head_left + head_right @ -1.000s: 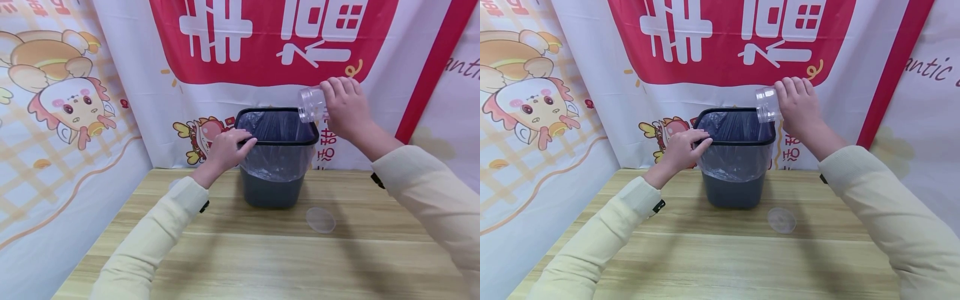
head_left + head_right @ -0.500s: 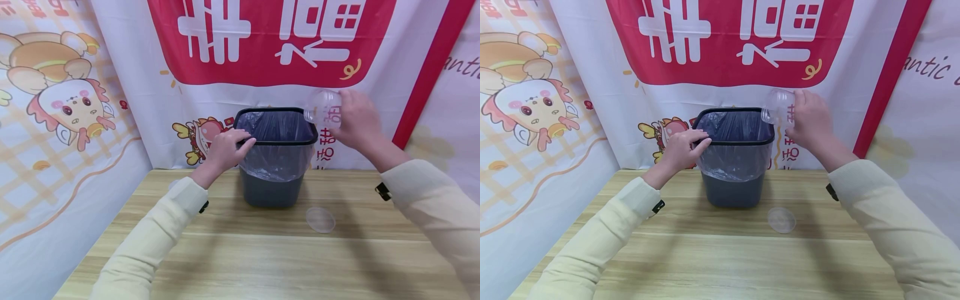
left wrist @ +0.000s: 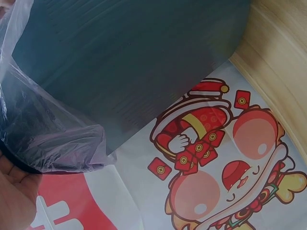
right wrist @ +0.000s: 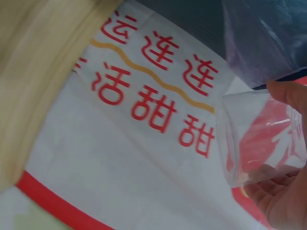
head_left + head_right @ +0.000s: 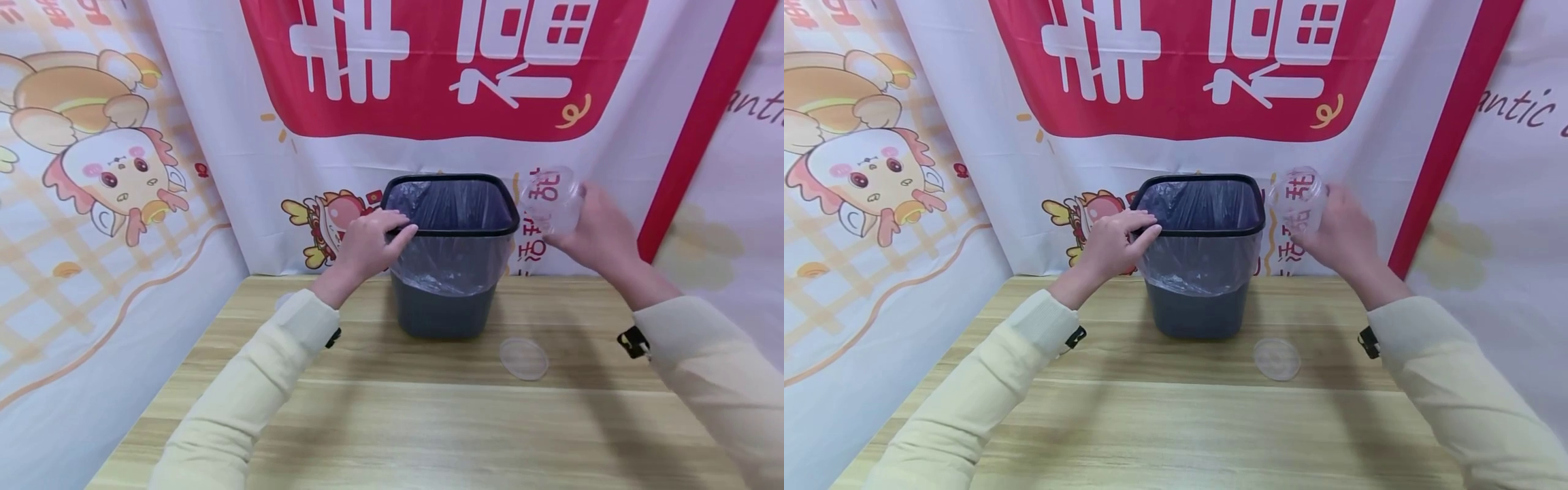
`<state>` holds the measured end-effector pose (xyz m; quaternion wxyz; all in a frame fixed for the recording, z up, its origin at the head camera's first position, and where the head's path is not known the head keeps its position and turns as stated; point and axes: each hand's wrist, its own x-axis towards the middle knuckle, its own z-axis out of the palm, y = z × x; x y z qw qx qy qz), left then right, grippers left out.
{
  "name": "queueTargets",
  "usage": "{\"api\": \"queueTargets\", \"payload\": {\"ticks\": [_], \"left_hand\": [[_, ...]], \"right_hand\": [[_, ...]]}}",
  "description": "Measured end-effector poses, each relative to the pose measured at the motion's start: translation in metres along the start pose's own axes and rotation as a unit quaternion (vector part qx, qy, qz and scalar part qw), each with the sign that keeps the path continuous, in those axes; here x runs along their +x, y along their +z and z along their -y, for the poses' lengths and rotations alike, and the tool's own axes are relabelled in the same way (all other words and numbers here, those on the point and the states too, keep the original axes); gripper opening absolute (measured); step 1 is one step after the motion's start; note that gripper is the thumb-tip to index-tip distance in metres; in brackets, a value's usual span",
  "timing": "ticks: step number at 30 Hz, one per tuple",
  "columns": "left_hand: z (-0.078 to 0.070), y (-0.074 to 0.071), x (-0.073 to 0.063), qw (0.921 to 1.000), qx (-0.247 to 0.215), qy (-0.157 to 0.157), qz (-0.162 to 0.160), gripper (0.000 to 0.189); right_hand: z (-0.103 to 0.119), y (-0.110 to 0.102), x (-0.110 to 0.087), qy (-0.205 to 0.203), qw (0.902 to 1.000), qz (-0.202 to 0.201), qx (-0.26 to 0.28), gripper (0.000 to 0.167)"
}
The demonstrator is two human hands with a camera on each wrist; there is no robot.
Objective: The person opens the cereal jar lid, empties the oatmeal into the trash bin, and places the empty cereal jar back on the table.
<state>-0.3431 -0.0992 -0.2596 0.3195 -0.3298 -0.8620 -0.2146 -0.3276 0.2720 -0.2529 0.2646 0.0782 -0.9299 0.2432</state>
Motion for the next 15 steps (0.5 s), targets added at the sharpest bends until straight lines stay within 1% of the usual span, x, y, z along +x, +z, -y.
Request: {"api": "queueTargets", "payload": {"ticks": [3, 8, 11, 15], "left_hand": [[0.000, -0.001, 0.000, 1.0000, 0.003, 0.000, 0.001, 0.034], [0.001, -0.001, -0.001, 1.0000, 0.006, 0.003, 0.000, 0.035], [0.002, 0.000, 0.000, 1.0000, 0.007, 0.005, -0.001, 0.035], [0.002, 0.001, -0.001, 1.0000, 0.006, 0.003, 0.000, 0.035]], "right_hand": [[-0.008, 0.009, -0.006, 0.011, 0.9995, 0.004, 0.031, 0.093], [-0.018, 0.021, -0.016, 0.049, 0.9963, 0.015, 0.069, 0.097], [-0.024, 0.028, -0.023, 0.071, 0.9938, 0.018, 0.084, 0.094], [-0.037, 0.042, -0.033, 0.086, 0.9911, 0.018, 0.100, 0.091]]}}
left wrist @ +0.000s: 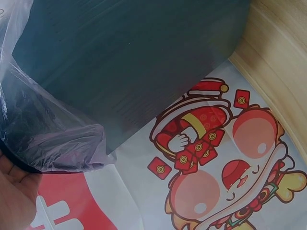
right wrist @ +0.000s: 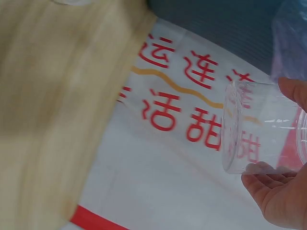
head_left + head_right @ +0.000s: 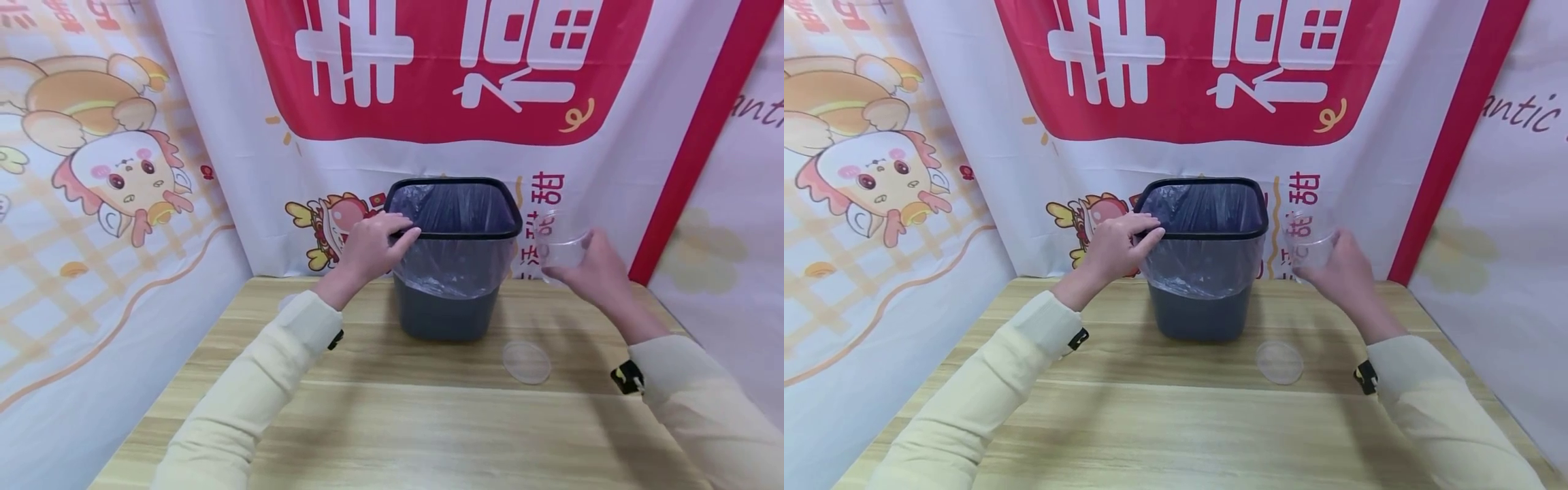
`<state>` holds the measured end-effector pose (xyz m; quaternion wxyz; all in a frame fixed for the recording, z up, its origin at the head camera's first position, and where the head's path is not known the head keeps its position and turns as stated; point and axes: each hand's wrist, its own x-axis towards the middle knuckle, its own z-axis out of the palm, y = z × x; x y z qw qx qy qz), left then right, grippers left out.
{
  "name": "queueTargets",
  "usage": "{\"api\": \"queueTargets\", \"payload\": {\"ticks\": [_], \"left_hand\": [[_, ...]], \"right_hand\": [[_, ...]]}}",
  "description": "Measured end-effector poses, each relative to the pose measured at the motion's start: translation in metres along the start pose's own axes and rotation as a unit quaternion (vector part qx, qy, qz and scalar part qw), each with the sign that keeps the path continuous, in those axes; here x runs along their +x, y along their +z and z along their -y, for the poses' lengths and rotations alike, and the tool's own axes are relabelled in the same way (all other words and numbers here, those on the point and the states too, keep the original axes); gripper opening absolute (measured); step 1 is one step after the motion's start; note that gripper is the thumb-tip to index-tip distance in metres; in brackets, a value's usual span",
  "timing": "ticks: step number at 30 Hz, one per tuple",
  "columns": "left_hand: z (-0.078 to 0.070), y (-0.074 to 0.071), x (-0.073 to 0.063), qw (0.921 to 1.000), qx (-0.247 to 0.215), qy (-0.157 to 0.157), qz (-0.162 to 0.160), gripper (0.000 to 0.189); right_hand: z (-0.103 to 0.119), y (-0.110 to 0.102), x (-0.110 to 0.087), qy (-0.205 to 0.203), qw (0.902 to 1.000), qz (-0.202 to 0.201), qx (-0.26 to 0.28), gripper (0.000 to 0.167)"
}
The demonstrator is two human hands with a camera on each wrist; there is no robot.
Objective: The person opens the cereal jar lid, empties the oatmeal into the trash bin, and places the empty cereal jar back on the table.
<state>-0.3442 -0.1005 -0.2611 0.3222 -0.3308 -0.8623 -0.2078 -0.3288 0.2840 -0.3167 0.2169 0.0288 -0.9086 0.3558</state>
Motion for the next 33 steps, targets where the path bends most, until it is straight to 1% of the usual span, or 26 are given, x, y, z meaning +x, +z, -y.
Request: {"api": "queueTargets", "payload": {"ticks": [3, 8, 11, 15, 20, 25, 30, 33], "left_hand": [[-0.001, 0.000, -0.001, 1.0000, 0.000, -0.001, 0.001, 0.035], [-0.002, 0.000, -0.001, 1.0000, 0.002, 0.002, 0.000, 0.035], [-0.002, 0.000, -0.001, 1.0000, 0.003, 0.002, -0.002, 0.034], [-0.001, -0.001, -0.001, 1.0000, 0.003, 0.002, -0.002, 0.034], [-0.002, -0.003, -0.001, 1.0000, 0.004, 0.001, 0.001, 0.035], [-0.002, -0.003, -0.001, 1.0000, 0.006, -0.001, 0.002, 0.035], [-0.002, -0.002, -0.001, 1.0000, 0.006, 0.000, 0.004, 0.036], [-0.002, -0.001, -0.001, 1.0000, 0.005, 0.002, 0.002, 0.035]], "right_hand": [[-0.013, 0.007, -0.006, 0.013, 0.9999, 0.010, 0.007, 0.093], [-0.031, 0.018, -0.013, 0.036, 0.9983, 0.041, 0.023, 0.096], [-0.042, 0.024, -0.014, 0.028, 0.9973, 0.050, 0.046, 0.094], [-0.054, 0.033, -0.015, 0.015, 0.9969, 0.048, 0.060, 0.090], [-0.061, 0.044, -0.020, 0.008, 0.9961, 0.049, 0.073, 0.090], [-0.065, 0.053, -0.025, 0.004, 0.9935, 0.049, 0.103, 0.091], [-0.071, 0.061, -0.032, 0.024, 0.9929, 0.052, 0.104, 0.093], [-0.077, 0.065, -0.033, 0.027, 0.9930, 0.051, 0.103, 0.094]]}}
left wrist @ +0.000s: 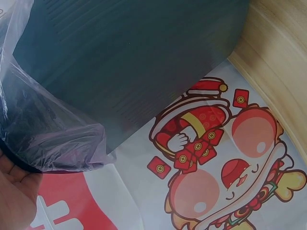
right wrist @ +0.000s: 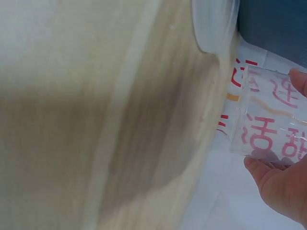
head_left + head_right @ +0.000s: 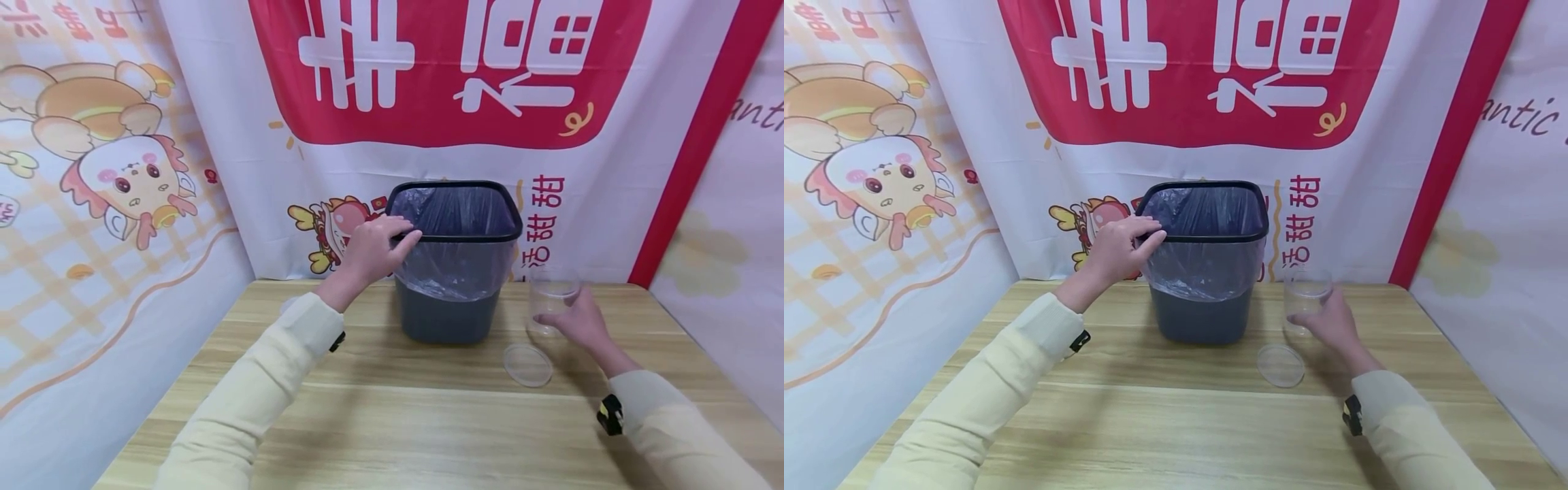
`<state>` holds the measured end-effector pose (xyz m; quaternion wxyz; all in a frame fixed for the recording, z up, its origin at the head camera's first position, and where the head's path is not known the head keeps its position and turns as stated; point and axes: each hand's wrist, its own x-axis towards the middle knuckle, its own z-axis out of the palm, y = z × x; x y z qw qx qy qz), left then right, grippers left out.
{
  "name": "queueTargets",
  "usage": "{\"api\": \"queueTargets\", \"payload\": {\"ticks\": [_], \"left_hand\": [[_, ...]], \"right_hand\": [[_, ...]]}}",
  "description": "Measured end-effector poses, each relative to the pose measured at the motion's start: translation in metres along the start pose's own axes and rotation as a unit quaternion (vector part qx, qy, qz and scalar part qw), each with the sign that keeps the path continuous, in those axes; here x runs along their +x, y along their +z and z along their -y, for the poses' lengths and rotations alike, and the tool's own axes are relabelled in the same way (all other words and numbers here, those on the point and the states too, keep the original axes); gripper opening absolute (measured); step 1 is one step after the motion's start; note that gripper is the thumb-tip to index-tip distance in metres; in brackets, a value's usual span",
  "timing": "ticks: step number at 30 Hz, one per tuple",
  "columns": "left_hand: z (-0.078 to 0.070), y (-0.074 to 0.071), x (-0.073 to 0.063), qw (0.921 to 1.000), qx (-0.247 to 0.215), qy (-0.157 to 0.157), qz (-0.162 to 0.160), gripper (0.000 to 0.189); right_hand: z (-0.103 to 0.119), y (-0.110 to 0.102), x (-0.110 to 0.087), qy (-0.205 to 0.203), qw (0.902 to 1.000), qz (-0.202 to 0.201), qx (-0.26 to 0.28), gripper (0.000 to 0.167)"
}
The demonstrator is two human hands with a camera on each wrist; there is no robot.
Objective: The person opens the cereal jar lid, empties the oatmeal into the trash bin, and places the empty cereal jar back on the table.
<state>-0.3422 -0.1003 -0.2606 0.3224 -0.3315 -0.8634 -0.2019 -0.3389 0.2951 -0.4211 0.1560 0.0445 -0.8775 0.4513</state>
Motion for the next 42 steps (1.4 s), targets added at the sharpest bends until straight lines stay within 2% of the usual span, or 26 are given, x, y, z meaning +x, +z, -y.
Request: {"api": "queueTargets", "payload": {"ticks": [5, 10, 15, 18, 26, 32, 36, 42], "left_hand": [[0.000, 0.000, 0.000, 1.0000, -0.002, 0.001, -0.004, 0.034], [0.000, 0.000, 0.000, 1.0000, -0.005, 0.002, -0.006, 0.034], [-0.001, 0.000, 0.000, 1.0000, -0.004, 0.001, -0.003, 0.034], [-0.002, 0.000, 0.001, 1.0000, -0.004, 0.001, -0.004, 0.035], [-0.002, 0.002, 0.001, 1.0000, 0.001, 0.004, 0.001, 0.035], [-0.002, 0.000, 0.001, 1.0000, 0.004, 0.004, 0.007, 0.034], [-0.002, -0.002, 0.001, 0.9999, 0.003, 0.002, 0.014, 0.034], [-0.002, -0.005, 0.001, 0.9996, 0.009, 0.000, 0.026, 0.036]], "right_hand": [[-0.008, 0.004, 0.000, 0.005, 1.0000, 0.005, -0.002, 0.095], [-0.012, 0.007, 0.000, 0.011, 0.9999, 0.012, -0.002, 0.104], [-0.013, 0.008, -0.005, 0.049, 0.9986, 0.019, -0.008, 0.105], [-0.013, 0.009, -0.007, 0.057, 0.9981, 0.019, -0.014, 0.102], [-0.015, 0.010, -0.008, 0.019, 0.9997, 0.015, 0.006, 0.107], [-0.021, 0.012, -0.010, 0.023, 0.9996, 0.010, 0.012, 0.114], [-0.024, 0.013, -0.009, 0.015, 0.9996, 0.010, 0.024, 0.113], [-0.024, 0.014, -0.009, 0.026, 0.9987, 0.018, 0.039, 0.112]]}}
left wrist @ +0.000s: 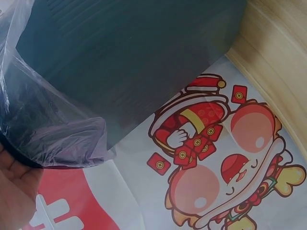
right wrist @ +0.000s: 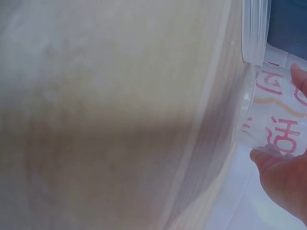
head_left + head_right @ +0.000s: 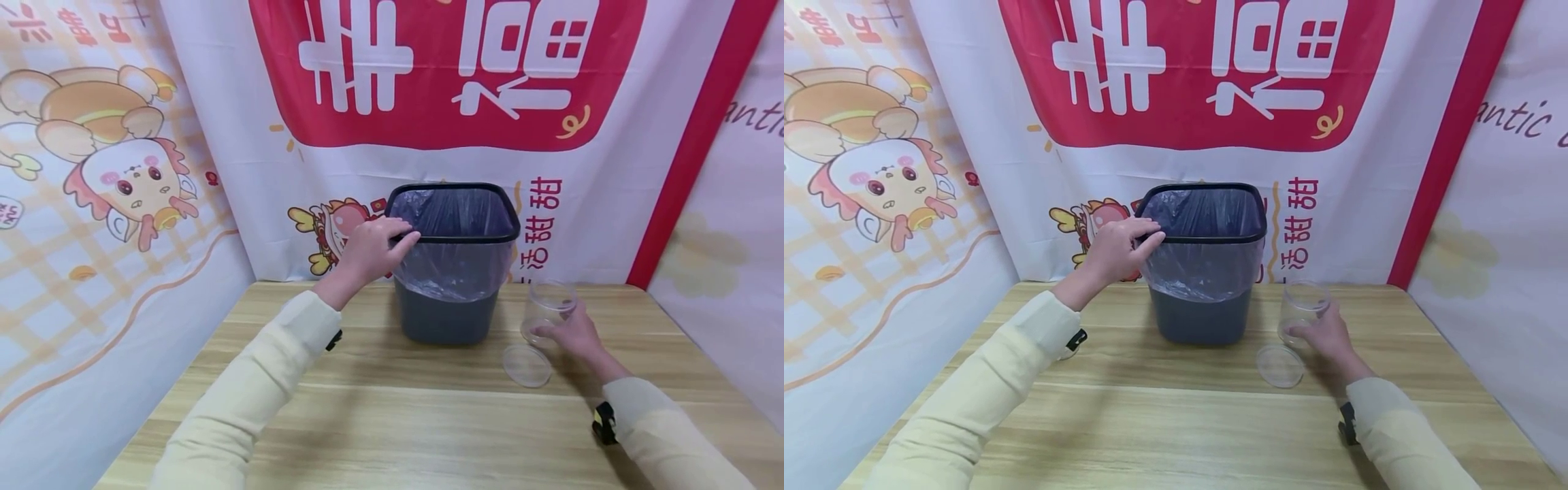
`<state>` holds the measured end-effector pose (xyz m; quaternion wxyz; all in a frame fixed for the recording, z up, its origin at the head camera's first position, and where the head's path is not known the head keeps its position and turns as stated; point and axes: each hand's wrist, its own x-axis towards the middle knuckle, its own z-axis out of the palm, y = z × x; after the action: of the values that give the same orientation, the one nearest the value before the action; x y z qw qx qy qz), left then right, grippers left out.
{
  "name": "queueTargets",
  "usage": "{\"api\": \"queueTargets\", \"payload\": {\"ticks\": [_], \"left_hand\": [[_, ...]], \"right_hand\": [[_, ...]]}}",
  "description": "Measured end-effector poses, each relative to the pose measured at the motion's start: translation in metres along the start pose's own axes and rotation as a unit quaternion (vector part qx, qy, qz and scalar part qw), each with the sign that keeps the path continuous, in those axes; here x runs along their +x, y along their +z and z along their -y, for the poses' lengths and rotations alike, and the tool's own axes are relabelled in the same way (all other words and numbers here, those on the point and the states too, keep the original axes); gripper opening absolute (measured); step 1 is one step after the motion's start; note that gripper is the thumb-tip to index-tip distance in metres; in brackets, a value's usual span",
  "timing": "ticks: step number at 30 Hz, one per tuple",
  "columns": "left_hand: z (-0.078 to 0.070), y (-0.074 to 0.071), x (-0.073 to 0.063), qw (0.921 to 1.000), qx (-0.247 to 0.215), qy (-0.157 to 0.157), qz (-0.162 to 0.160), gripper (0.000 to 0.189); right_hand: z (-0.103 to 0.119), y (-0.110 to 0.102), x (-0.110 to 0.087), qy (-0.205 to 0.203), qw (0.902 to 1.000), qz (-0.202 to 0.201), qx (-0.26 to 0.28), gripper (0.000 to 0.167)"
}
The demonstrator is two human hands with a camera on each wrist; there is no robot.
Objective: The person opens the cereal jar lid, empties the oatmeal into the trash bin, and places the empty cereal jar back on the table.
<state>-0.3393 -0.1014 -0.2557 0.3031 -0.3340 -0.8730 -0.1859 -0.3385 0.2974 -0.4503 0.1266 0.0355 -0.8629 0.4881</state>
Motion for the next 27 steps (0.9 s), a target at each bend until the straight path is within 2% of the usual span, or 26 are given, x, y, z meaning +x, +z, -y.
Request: {"api": "queueTargets", "payload": {"ticks": [6, 11, 17, 19, 27], "left_hand": [[0.002, 0.000, -0.002, 0.9999, -0.007, -0.002, 0.009, 0.041], [0.004, -0.001, -0.003, 0.9994, -0.035, -0.001, 0.001, 0.044], [0.006, -0.011, -0.004, 0.9960, -0.076, 0.009, -0.045, 0.042], [0.008, -0.015, -0.006, 0.9953, -0.077, 0.007, -0.059, 0.041], [0.024, -0.031, -0.027, 0.9951, -0.066, -0.037, -0.063, 0.041]], "right_hand": [[-0.001, 0.002, 0.000, -0.008, 0.9999, 0.002, 0.014, 0.107], [-0.001, 0.001, 0.000, -0.025, 0.9996, 0.004, 0.013, 0.102], [0.009, -0.005, -0.002, -0.014, 0.9996, 0.022, -0.007, 0.103], [0.013, -0.007, -0.005, -0.010, 0.9995, 0.027, -0.016, 0.102], [0.024, -0.012, -0.015, 0.017, 0.9983, 0.042, -0.038, 0.090]]}}
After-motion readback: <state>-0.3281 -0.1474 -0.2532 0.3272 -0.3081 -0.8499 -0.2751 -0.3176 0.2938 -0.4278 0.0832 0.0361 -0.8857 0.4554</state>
